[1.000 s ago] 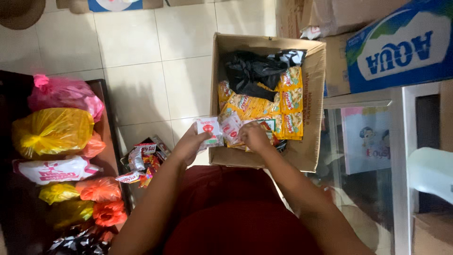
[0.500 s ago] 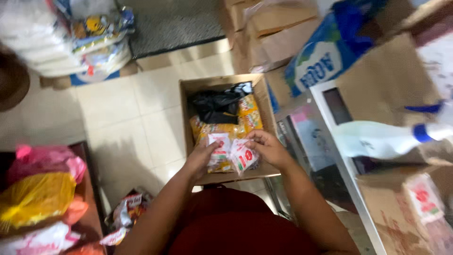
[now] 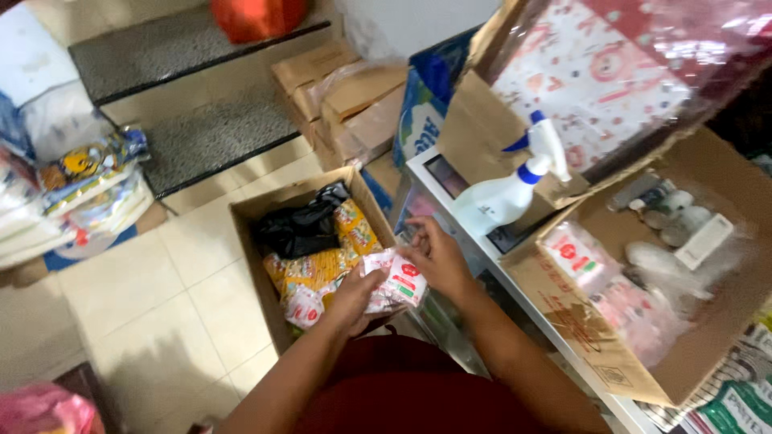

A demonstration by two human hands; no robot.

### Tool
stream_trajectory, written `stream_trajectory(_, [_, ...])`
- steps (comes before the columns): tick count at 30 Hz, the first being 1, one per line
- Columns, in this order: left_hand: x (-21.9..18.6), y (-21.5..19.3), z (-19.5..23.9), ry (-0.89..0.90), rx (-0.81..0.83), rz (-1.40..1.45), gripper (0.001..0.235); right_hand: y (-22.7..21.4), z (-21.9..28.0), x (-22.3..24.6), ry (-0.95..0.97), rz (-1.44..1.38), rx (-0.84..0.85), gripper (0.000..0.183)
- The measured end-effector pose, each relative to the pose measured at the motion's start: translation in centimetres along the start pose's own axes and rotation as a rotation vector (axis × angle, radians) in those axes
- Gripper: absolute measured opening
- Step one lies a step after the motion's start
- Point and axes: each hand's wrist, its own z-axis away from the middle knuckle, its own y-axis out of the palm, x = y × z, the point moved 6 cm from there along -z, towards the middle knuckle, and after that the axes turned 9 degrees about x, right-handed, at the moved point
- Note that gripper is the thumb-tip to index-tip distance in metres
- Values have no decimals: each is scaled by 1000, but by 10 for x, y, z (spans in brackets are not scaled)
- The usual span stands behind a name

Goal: The person gathers various items including snack packets and small pouches from several boxes and bins, placing them into a cardboard box on the floor to organize them.

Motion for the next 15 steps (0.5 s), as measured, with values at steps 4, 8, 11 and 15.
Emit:
stream_trajectory(4, [-13,24,8,27,-159,-4,46,-16,13,-33,224,-391,-10,50])
stream_trajectory(8, [-27,42,9,158,-135,-11,45,-5,25,-52,172,-486,142,51])
stream_trajectory(11, [-24,49,3,178,-100,29,46,-7,30,-63,57,-536,70,45])
stream_trajectory(15, [-16,51,-8,129,-31,44,42,-20,37,-75,123,-549,-16,43])
